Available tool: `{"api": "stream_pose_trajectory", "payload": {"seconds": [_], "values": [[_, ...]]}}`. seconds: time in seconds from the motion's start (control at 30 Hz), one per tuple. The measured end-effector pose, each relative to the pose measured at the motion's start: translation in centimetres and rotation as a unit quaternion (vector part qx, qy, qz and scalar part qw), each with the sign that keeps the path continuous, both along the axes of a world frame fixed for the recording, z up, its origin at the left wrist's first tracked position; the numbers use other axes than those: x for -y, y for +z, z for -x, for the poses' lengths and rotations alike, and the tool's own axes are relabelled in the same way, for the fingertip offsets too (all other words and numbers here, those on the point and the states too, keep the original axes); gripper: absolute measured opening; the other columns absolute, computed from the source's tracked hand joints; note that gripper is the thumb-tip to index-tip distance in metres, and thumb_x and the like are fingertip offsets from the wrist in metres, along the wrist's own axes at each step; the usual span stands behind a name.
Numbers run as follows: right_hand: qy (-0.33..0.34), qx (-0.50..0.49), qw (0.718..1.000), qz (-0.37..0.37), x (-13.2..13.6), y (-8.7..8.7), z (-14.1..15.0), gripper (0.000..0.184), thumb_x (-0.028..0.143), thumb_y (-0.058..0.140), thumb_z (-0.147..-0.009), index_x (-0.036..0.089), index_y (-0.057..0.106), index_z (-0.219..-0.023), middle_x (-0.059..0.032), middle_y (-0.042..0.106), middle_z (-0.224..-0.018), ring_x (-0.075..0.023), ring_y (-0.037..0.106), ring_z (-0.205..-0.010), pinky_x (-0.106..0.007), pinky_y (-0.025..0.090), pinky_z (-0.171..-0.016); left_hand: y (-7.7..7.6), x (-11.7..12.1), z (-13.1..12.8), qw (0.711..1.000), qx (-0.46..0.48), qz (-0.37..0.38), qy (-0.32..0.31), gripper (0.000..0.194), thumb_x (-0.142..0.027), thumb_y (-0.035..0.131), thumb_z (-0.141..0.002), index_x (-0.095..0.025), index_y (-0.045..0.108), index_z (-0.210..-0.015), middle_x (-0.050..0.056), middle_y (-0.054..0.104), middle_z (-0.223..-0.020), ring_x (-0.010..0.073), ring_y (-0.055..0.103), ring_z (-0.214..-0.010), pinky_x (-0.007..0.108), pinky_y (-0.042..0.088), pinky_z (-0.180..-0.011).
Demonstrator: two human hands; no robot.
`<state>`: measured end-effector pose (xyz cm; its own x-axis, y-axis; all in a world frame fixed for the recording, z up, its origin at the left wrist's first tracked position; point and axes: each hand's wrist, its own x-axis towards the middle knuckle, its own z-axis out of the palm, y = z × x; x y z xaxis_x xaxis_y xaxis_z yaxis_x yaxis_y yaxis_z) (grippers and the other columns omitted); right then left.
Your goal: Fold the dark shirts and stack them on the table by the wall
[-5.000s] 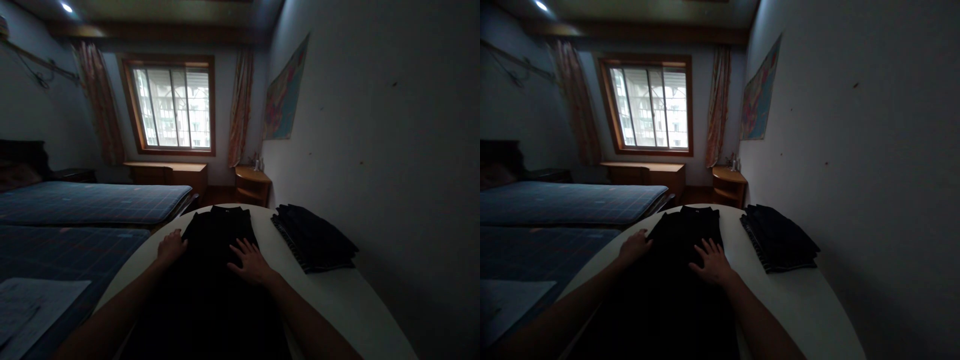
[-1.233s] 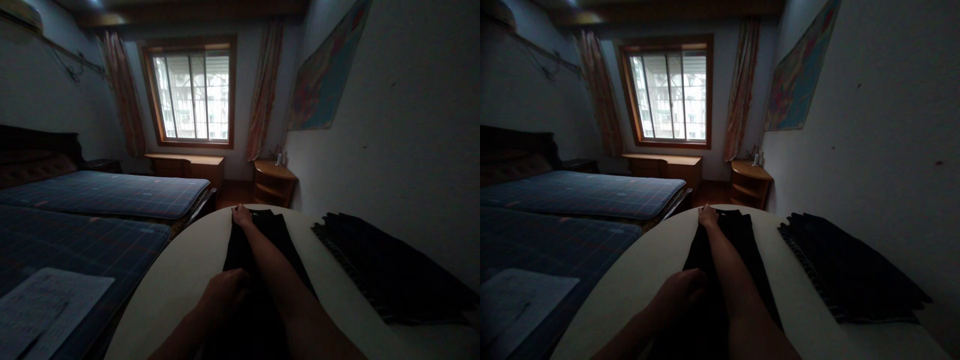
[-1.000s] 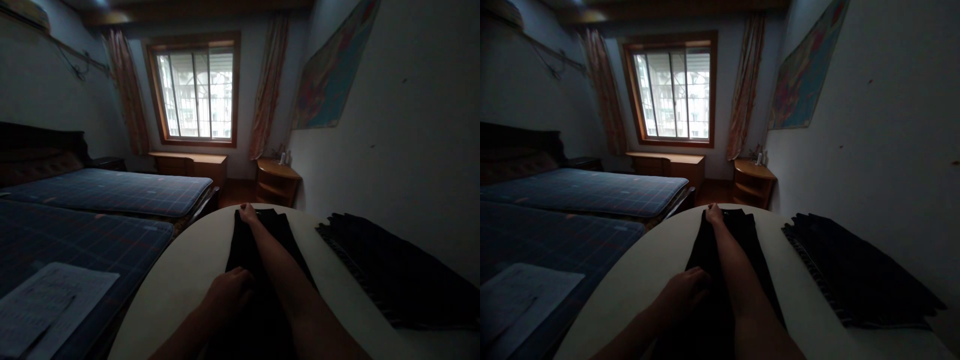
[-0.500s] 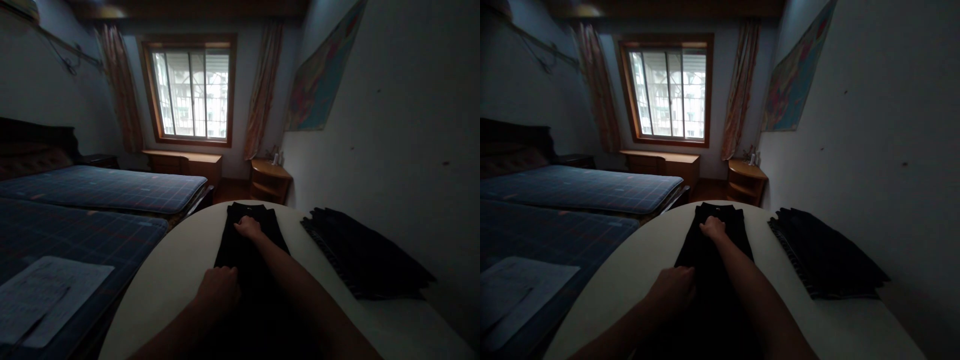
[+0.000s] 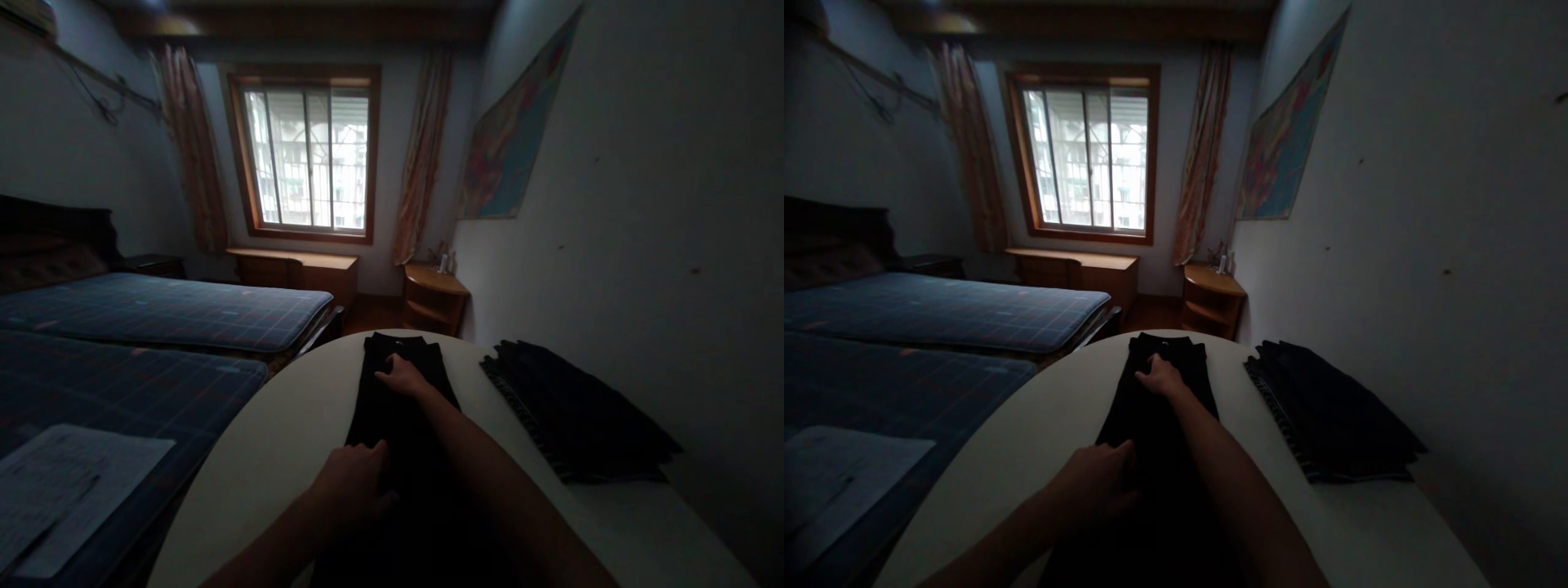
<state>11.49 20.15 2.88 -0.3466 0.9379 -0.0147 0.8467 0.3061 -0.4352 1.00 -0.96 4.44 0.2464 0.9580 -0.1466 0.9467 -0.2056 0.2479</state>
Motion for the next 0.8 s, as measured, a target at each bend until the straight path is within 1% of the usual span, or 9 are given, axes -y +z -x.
{"api": "stream_pose_trajectory", "payload": {"seconds": [0.13, 0.27, 0.33, 0.4, 0.5, 0.57, 0.63, 0.73, 0.8], "values": [[0.034, 0.011, 0.999, 0.022, 1.9, 0.5, -1.1, 0.072, 0.049, 0.068, -0.079, 0.012, 0.048, -0.138, -0.0183, 0.065, -0.124, -0.0303, 0.064, -0.111, -0.037, 0.047, -0.091, 0.7, 1.1, 0.3, 0.997, -0.028, 0.025, -0.064, 0.035, -0.033, 0.06, -0.075, -0.017, 0.058, -0.106, 0.012, 0.072, -0.093, 0.0336, 0.071, -0.084, 0.041, 0.054, -0.069], [0.066, 0.004, 0.997, 0.028, 4.1, 0.7, -2.8, 0.073, 0.039, 0.073, -0.075, 0.015, 0.049, -0.139, -0.013, 0.07, -0.114, -0.0253, 0.068, -0.099, -0.032, 0.049, -0.083, 2.2, 2.2, 0.7, 0.991, -0.033, 0.064, -0.113, 0.032, -0.03, 0.06, -0.073, -0.018, 0.057, -0.103, 0.011, 0.072, -0.094, 0.0318, 0.07, -0.083, 0.037, 0.052, -0.065], [0.072, -0.009, 0.997, 0.01, 5.1, 0.8, -3.6, 0.065, 0.034, 0.07, -0.079, 0.017, 0.049, -0.138, -0.0087, 0.072, -0.105, -0.0219, 0.069, -0.092, -0.03, 0.048, -0.08, 2.7, 2.4, 0.8, 0.991, 0.0, 0.064, -0.121, 0.029, -0.03, 0.059, -0.076, -0.02, 0.057, -0.103, 0.009, 0.071, -0.096, 0.0283, 0.069, -0.084, 0.034, 0.051, -0.065], [0.068, -0.024, 0.997, -0.021, 6.1, 0.8, -4.2, 0.053, 0.033, 0.061, -0.087, 0.018, 0.049, -0.137, -0.0058, 0.072, -0.1, -0.0191, 0.068, -0.089, -0.028, 0.047, -0.078, 3.0, 2.5, 0.8, 0.99, 0.031, 0.058, -0.124, 0.028, -0.033, 0.059, -0.079, -0.023, 0.059, -0.105, 0.007, 0.071, -0.097, 0.0256, 0.069, -0.084, 0.032, 0.049, -0.065], [0.062, -0.031, 0.996, -0.059, 7.5, 0.7, -5.1, 0.037, 0.029, 0.052, -0.094, 0.019, 0.056, -0.129, -0.005, 0.072, -0.098, -0.0182, 0.067, -0.089, -0.029, 0.046, -0.08, 3.0, 2.7, 0.7, 0.985, 0.024, 0.104, -0.137, 0.036, -0.04, 0.068, -0.075, -0.025, 0.064, -0.108, 0.005, 0.073, -0.097, 0.0257, 0.069, -0.083, 0.031, 0.048, -0.064], [0.068, -0.026, 0.994, -0.076, 8.7, 0.5, -5.8, 0.03, 0.023, 0.051, -0.093, 0.022, 0.063, -0.121, -0.0052, 0.071, -0.103, -0.0193, 0.065, -0.096, -0.03, 0.045, -0.086, 2.9, 3.1, 0.7, 0.977, 0.003, 0.149, -0.15, 0.039, -0.043, 0.074, -0.07, -0.027, 0.067, -0.105, 0.004, 0.074, -0.097, 0.0263, 0.069, -0.083, 0.03, 0.048, -0.062], [0.095, -0.005, 0.99, -0.108, 10.0, 0.3, -6.6, 0.032, 0.016, 0.051, -0.091, 0.025, 0.066, -0.118, -0.0058, 0.068, -0.115, -0.0213, 0.061, -0.107, -0.034, 0.043, -0.093, 3.1, 3.8, 0.7, 0.969, -0.013, 0.187, -0.163, 0.04, -0.043, 0.078, -0.068, -0.027, 0.07, -0.103, 0.004, 0.075, -0.097, 0.0255, 0.07, -0.082, 0.028, 0.047, -0.059], [0.167, 0.031, 0.972, -0.163, 12.0, -0.1, -7.7, 0.044, 0.012, 0.055, -0.087, 0.029, 0.063, -0.126, -0.0063, 0.059, -0.131, -0.0231, 0.056, -0.116, -0.038, 0.041, -0.099, 3.6, 5.1, 1.0, 0.953, -0.025, 0.225, -0.2, 0.042, -0.041, 0.08, -0.066, -0.027, 0.071, -0.104, 0.003, 0.076, -0.097, 0.0238, 0.07, -0.08, 0.025, 0.044, -0.054], [0.208, 0.033, 0.962, -0.176, 13.3, -0.2, -8.2, 0.048, 0.014, 0.057, -0.087, 0.031, 0.06, -0.131, -0.0069, 0.053, -0.139, -0.0234, 0.055, -0.118, -0.039, 0.041, -0.101, 4.1, 6.1, 1.0, 0.948, -0.031, 0.227, -0.223, 0.043, -0.038, 0.079, -0.067, -0.026, 0.07, -0.107, 0.004, 0.075, -0.1, 0.0239, 0.071, -0.081, 0.025, 0.044, -0.054]]}}
